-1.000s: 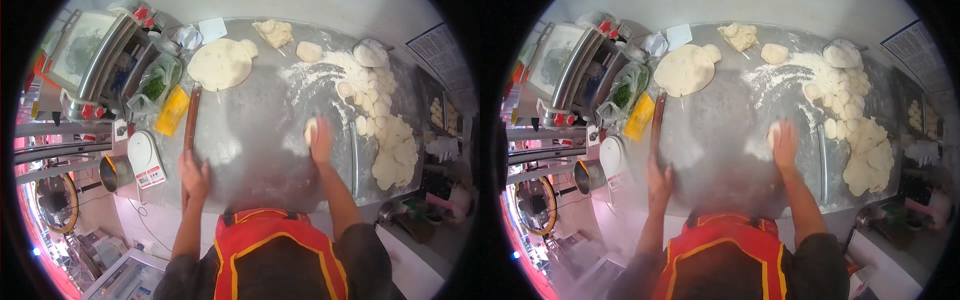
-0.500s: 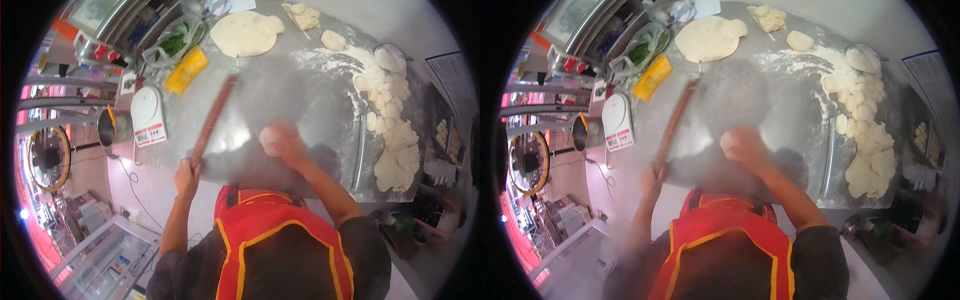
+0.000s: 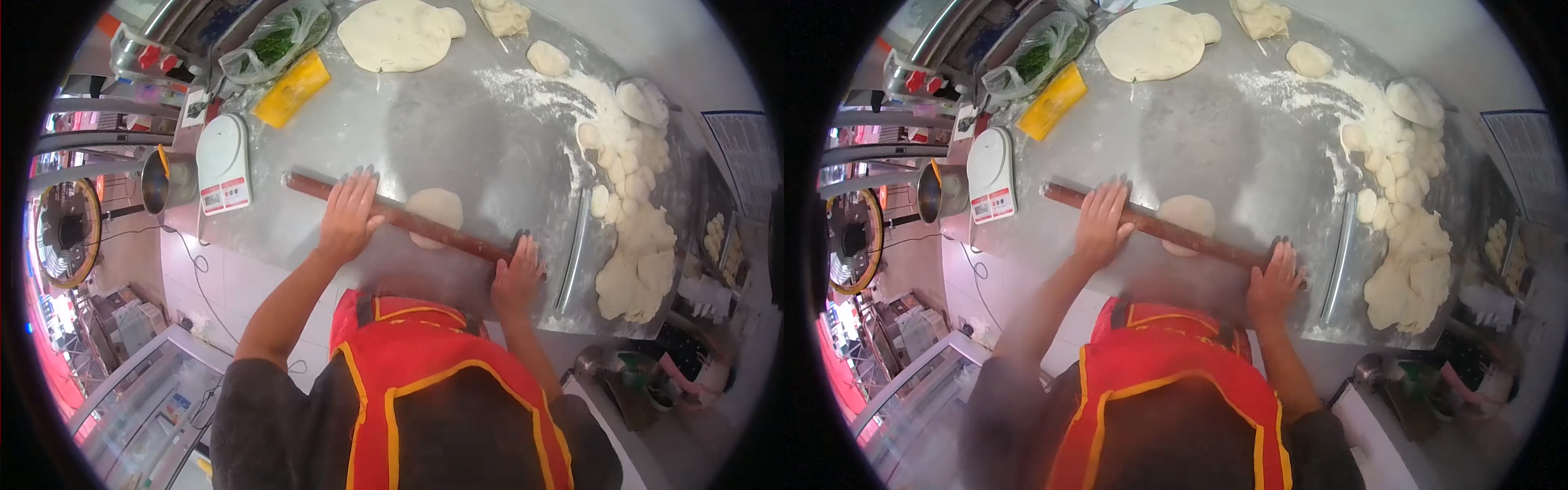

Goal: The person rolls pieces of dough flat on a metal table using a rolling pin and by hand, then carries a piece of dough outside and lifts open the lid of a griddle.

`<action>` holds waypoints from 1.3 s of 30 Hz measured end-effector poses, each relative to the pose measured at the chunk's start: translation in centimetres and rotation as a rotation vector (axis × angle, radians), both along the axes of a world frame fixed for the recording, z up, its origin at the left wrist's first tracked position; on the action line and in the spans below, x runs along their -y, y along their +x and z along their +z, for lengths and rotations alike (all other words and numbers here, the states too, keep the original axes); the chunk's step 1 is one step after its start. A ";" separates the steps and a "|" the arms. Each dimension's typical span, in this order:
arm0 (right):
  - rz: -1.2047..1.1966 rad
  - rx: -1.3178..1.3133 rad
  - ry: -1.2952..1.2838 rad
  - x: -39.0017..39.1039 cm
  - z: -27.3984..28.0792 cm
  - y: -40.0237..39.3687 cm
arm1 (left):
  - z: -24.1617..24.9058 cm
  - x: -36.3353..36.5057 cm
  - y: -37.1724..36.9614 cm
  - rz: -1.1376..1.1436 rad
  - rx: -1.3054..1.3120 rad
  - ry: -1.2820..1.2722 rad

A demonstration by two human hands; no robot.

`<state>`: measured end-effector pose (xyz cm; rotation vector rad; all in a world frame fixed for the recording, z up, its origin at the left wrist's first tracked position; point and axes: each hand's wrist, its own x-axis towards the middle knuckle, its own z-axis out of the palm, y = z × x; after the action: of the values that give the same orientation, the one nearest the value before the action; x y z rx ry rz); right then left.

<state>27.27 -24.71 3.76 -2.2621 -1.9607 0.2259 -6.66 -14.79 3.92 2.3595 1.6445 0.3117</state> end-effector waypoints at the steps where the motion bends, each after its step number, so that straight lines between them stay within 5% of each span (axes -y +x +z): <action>1: -0.036 0.040 0.043 -1.6 -1.2 0.1 | 0.0 -2.0 0.8 -0.001 -0.025 0.002; 6: -0.078 0.124 0.113 -12.8 -2.1 3.0 | -0.4 -14.1 4.6 -0.079 -0.270 0.109; 9: -0.118 0.175 0.205 -19.5 -1.9 4.7 | -1.5 -20.9 6.7 -0.042 -0.159 0.290; 13: 0.054 0.041 0.221 -17.0 -1.1 3.5 | -1.5 -17.8 5.0 -0.035 -0.125 0.175; 19: 0.143 -0.048 -0.053 2.1 -0.7 -1.4 | -0.7 4.0 -2.9 0.030 -0.045 -0.195; 22: 0.150 -0.073 0.050 1.0 -1.3 -1.8 | 0.0 3.2 -2.2 0.073 -0.092 -0.192; 30: 0.085 0.088 0.152 -17.7 -2.0 1.2 | -1.5 -17.6 2.5 0.071 -0.213 0.301; 34: 0.178 0.052 0.019 -9.6 -2.4 0.4 | -0.8 -7.3 -0.9 -0.030 -0.049 -0.049; 37: 0.273 -0.069 -0.096 -6.7 -1.0 -1.2 | -0.4 -0.7 -2.8 -0.131 0.027 0.019; 39: 0.344 -0.486 0.096 -12.3 -0.7 -3.9 | -0.7 0.5 -3.2 -0.125 0.047 -0.026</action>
<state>23.40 -12.44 3.03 -1.6000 -2.0091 0.6346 -9.81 -15.27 3.26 2.4038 1.4641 0.3169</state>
